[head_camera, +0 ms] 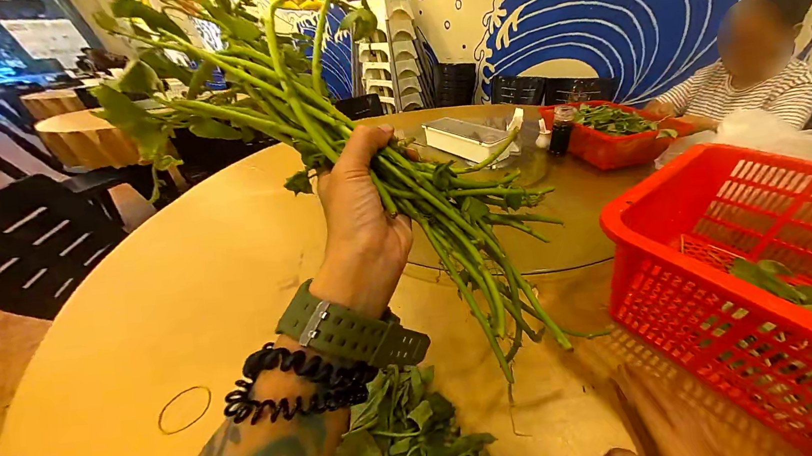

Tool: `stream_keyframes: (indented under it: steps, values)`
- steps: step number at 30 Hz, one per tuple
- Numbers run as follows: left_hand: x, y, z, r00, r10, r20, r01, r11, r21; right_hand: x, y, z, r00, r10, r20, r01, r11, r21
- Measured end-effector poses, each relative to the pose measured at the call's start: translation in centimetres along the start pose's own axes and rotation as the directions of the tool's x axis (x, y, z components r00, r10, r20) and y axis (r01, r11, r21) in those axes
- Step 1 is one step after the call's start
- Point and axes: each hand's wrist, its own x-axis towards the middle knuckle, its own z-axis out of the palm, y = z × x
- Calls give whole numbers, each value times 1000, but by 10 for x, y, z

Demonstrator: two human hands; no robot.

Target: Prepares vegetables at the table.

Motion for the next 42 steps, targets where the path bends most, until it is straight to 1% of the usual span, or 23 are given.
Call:
stream_keyframes:
  steps: [2,4,7,9,10,11,13,15,16,17,18,19,20,21,23,25,27,29,30,33,35,40,42]
  values:
    - [0,2,1,1000,12,-14,-12,1000,-4,8,-2,16,999,-7,34,11,992,-123]
    - [0,4,2,1000,18,-14,-18,1000,1,27,-8,24,999,-44,33,48,987,-156]
    - [-1,4,4,1000,21,-10,-21,1000,-2,68,-18,38,995,-90,50,97,982,-161]
    - [-2,3,6,1000,27,-5,-27,1000,-11,97,-25,42,981,-121,154,143,980,-137]
    - [-2,3,7,1000,30,0,-30,999,-14,108,-28,44,971,-151,183,174,978,-115]
    - [-4,3,9,999,33,2,-33,999,-16,115,-28,47,966,-192,174,210,974,-90]
    - [-6,4,11,999,33,3,-33,999,-9,115,-28,52,958,-269,96,276,958,-71]
    - [-8,6,13,999,33,13,-33,999,0,104,-27,50,942,-335,-1,332,934,-132]
    - [-8,7,14,999,37,15,-37,999,2,96,-26,47,940,-342,-5,337,927,-165]
    - [-9,8,13,999,43,21,-43,999,5,88,-21,49,920,-384,-71,362,906,-218]
    - [-10,9,13,999,48,24,-48,999,9,81,-14,52,883,-439,-164,392,884,-255]
    - [-10,11,13,998,57,29,-57,998,15,76,-7,51,852,-466,-240,413,878,-241]
    - [-10,12,13,997,63,32,-64,998,16,70,-2,46,851,-439,-288,410,898,-159]
    - [-10,12,13,997,70,36,-71,997,15,66,2,37,878,-360,-314,369,929,-33]
    - [-11,14,12,996,78,38,-79,997,16,61,10,16,937,-147,-317,213,959,186]
    - [-12,16,12,996,82,34,-82,997,12,57,19,-1,958,-20,-287,95,964,250]
    - [-11,19,12,995,91,39,-91,996,11,51,20,-11,980,28,-199,19,973,229]
    - [-11,20,12,993,106,44,-106,994,7,45,15,-10,994,57,-98,-37,980,197]
    - [-10,20,12,993,111,46,-112,994,6,44,12,-5,994,55,-90,-39,984,175]
    - [-11,18,13,992,117,47,-117,993,9,51,9,18,977,12,-211,11,994,107]
    - [-13,18,13,992,115,51,-116,993,7,66,7,25,974,9,-224,22,990,137]
    - [-15,17,14,993,111,51,-112,994,10,103,-8,29,992,13,-125,25,952,304]
    - [-15,17,14,993,111,50,-111,994,11,110,-16,25,992,-7,-129,51,939,339]
